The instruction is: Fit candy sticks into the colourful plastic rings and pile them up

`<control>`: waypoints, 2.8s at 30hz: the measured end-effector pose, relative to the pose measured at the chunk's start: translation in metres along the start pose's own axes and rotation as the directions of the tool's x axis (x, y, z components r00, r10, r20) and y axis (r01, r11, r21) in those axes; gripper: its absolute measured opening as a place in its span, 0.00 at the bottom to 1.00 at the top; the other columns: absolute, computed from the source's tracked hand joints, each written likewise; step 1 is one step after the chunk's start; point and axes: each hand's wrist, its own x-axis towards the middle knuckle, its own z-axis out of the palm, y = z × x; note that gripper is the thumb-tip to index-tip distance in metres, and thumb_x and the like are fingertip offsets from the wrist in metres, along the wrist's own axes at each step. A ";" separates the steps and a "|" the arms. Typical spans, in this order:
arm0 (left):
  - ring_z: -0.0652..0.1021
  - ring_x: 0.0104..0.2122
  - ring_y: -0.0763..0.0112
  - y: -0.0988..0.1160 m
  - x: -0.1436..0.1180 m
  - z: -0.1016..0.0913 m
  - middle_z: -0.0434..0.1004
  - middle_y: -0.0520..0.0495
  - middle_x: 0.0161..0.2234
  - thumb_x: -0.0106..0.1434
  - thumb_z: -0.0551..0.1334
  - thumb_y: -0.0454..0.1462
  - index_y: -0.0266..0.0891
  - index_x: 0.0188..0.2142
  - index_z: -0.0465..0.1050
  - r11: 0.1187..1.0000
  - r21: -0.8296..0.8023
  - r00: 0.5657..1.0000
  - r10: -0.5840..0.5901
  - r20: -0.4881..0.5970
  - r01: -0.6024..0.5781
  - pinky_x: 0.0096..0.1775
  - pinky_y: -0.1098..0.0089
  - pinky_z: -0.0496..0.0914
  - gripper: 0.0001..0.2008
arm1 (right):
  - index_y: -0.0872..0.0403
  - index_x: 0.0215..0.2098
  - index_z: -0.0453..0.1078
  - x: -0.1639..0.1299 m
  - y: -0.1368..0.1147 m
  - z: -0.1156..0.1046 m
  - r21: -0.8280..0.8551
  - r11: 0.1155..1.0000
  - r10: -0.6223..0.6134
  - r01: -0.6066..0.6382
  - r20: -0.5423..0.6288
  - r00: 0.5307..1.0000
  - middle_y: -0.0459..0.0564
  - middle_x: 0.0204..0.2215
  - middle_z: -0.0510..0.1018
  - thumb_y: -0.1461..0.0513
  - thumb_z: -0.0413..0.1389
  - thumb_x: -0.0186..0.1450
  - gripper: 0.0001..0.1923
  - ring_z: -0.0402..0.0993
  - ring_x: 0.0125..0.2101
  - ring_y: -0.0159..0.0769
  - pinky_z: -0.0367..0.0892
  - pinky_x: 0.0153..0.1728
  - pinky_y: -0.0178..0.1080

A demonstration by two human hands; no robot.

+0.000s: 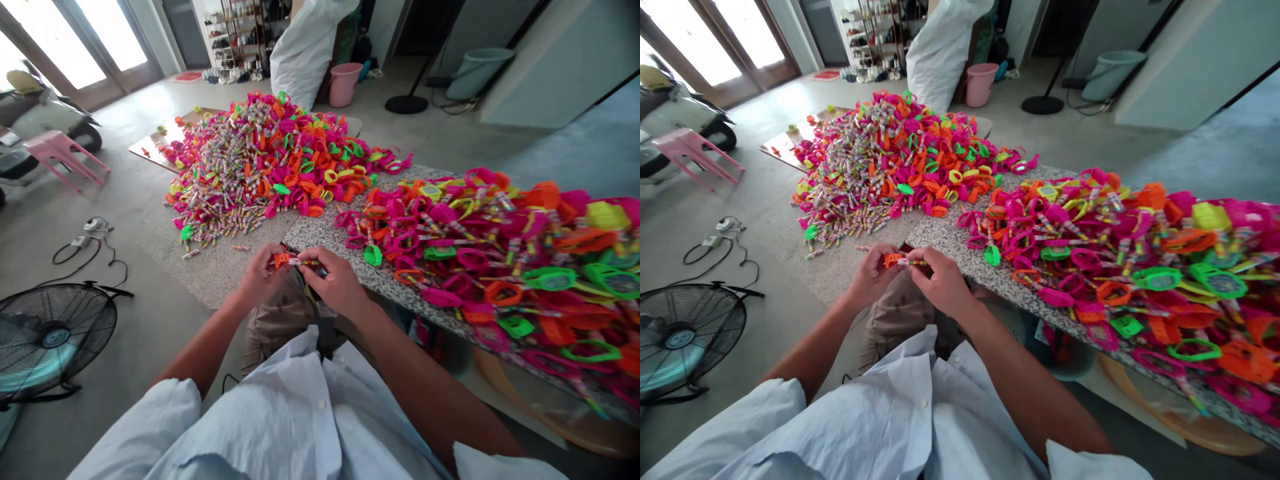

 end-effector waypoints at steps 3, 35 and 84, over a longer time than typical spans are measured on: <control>0.79 0.50 0.63 0.001 0.000 0.002 0.74 0.41 0.47 0.69 0.68 0.40 0.40 0.41 0.69 0.997 0.061 0.999 0.038 -0.012 -0.037 0.49 0.67 0.74 0.10 | 0.50 0.45 0.78 -0.002 0.000 0.001 0.007 0.999 0.037 -0.037 -0.015 0.999 0.49 0.39 0.83 0.56 0.60 0.70 0.09 0.79 0.37 0.39 0.72 0.40 0.40; 0.77 0.51 0.62 0.002 -0.011 0.006 0.76 0.38 0.51 0.75 0.56 0.33 0.38 0.49 0.66 0.674 0.676 0.954 0.201 0.222 -0.299 0.53 0.62 0.73 0.05 | 0.54 0.43 0.76 -0.017 0.019 0.008 0.262 0.925 0.268 -0.275 0.062 0.961 0.50 0.32 0.84 0.50 0.63 0.69 0.16 0.82 0.30 0.37 0.76 0.33 0.38; 0.73 0.34 0.69 0.011 0.005 0.001 0.73 0.46 0.33 0.78 0.56 0.46 0.39 0.36 0.65 0.648 0.603 0.876 0.241 0.417 -0.465 0.38 0.68 0.68 0.15 | 0.54 0.41 0.75 -0.023 0.012 -0.002 0.527 0.775 0.336 -0.349 0.124 0.934 0.46 0.25 0.79 0.49 0.68 0.63 0.19 0.74 0.24 0.32 0.72 0.28 0.36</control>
